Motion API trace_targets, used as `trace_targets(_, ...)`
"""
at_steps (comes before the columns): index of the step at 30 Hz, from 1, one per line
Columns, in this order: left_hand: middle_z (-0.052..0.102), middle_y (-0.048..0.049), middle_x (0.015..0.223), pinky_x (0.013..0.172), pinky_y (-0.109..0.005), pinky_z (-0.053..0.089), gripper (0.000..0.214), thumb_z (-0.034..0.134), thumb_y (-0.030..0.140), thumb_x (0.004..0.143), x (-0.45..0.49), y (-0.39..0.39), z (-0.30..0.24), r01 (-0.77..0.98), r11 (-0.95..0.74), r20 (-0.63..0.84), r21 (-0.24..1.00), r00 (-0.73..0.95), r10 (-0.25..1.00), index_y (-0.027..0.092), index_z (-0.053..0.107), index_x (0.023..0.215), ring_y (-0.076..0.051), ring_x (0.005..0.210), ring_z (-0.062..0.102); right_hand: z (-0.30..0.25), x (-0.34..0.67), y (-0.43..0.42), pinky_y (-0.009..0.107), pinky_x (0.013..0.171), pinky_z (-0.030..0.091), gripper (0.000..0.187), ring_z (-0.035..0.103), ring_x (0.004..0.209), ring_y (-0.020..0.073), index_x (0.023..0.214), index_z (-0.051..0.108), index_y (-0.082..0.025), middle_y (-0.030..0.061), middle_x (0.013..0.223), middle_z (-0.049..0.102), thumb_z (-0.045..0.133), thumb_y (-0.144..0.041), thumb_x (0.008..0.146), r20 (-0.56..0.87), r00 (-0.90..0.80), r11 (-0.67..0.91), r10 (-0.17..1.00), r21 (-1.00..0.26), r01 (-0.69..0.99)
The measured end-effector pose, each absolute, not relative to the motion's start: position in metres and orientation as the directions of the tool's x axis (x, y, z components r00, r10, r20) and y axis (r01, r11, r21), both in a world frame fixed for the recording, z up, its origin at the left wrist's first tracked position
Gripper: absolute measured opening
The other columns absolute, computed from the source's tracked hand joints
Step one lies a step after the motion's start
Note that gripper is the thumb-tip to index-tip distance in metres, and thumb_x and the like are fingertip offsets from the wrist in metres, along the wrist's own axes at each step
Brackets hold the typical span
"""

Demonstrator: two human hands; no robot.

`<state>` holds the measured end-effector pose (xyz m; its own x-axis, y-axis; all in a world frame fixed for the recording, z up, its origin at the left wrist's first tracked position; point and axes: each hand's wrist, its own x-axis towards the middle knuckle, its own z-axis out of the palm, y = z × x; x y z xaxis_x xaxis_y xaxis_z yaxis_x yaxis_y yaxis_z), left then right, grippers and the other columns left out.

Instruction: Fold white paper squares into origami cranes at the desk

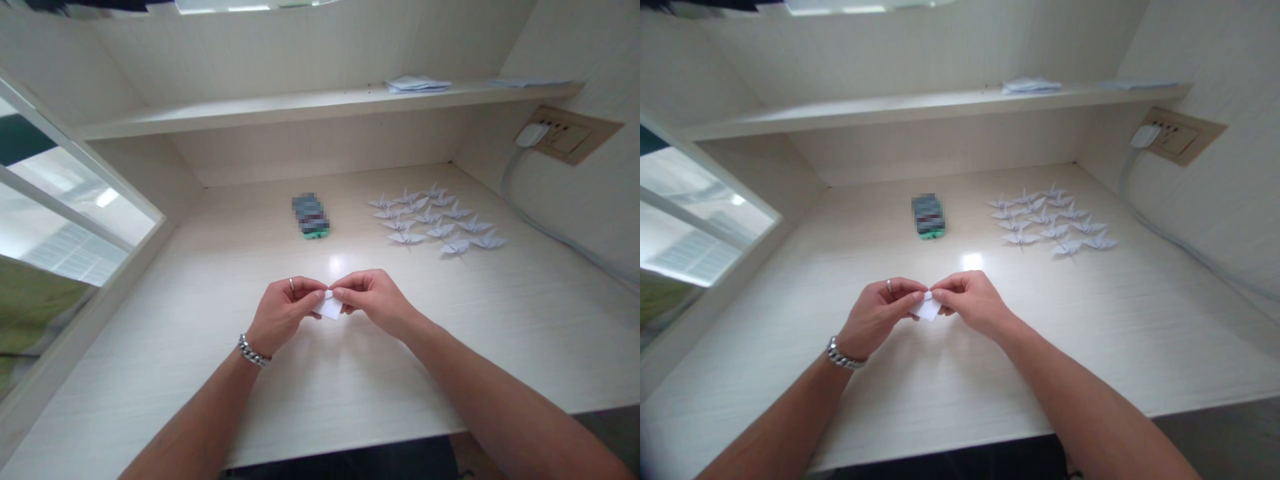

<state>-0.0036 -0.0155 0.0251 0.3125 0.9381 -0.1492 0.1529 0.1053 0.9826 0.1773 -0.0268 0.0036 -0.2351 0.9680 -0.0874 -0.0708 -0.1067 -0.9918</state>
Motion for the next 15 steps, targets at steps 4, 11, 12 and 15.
trace_targets(4,0.071,-0.0041,0.069,0.053,-0.021,0.053,0.017,0.072,0.027,0.074,-0.005,-0.015,0.0242,0.174,0.083,-0.138,0.981,0.329,0.934,0.012,0.073,0.081,-0.011,0.058,0.063,0.0031,0.1779,-0.0267,0.025,0.06,0.05,0.017,0.063,0.061,0.0127,0.083,0.074,-0.014,0.0041,0.07,0.07,0.07,-0.028,0.075,-0.139,-0.237,-0.16,0.961,-0.985,-0.07)
trace_targets(11,0.072,-0.0041,0.073,0.058,-0.023,0.056,0.018,0.071,0.028,0.075,-0.0061,-0.0148,0.02,0.101,0.098,-0.129,0.99,0.369,0.92,0.012,0.074,0.085,-0.012,0.063,0.065,-0.0002,0.1746,-0.0271,0.024,0.056,0.045,0.018,0.058,0.059,0.012,0.076,0.073,-0.013,0.0043,0.067,0.067,0.069,-0.031,0.076,-0.101,-0.197,-0.093,0.975,-0.994,0.053)
trace_targets(12,0.072,-0.0037,0.074,0.06,-0.024,0.057,0.018,0.071,0.027,0.074,-0.0063,-0.0147,0.0198,0.056,0.125,-0.136,0.991,0.363,0.922,0.013,0.074,0.085,-0.013,0.064,0.066,-0.0005,0.1747,-0.027,0.024,0.055,0.045,0.018,0.058,0.058,0.0117,0.076,0.073,-0.013,0.0041,0.066,0.067,0.069,-0.031,0.076,-0.101,-0.185,-0.095,0.978,-0.995,0.041)
trace_targets(15,0.072,-0.003,0.075,0.062,-0.025,0.059,0.018,0.073,0.022,0.071,-0.0063,-0.0149,0.0209,-0.031,0.18,-0.158,0.983,0.351,0.923,0.013,0.073,0.087,-0.014,0.066,0.067,-0.0005,0.1757,-0.0267,0.024,0.055,0.044,0.017,0.057,0.058,0.0116,0.077,0.074,-0.013,0.0041,0.066,0.068,0.07,-0.03,0.075,-0.104,-0.17,-0.106,0.98,-0.994,-0.002)
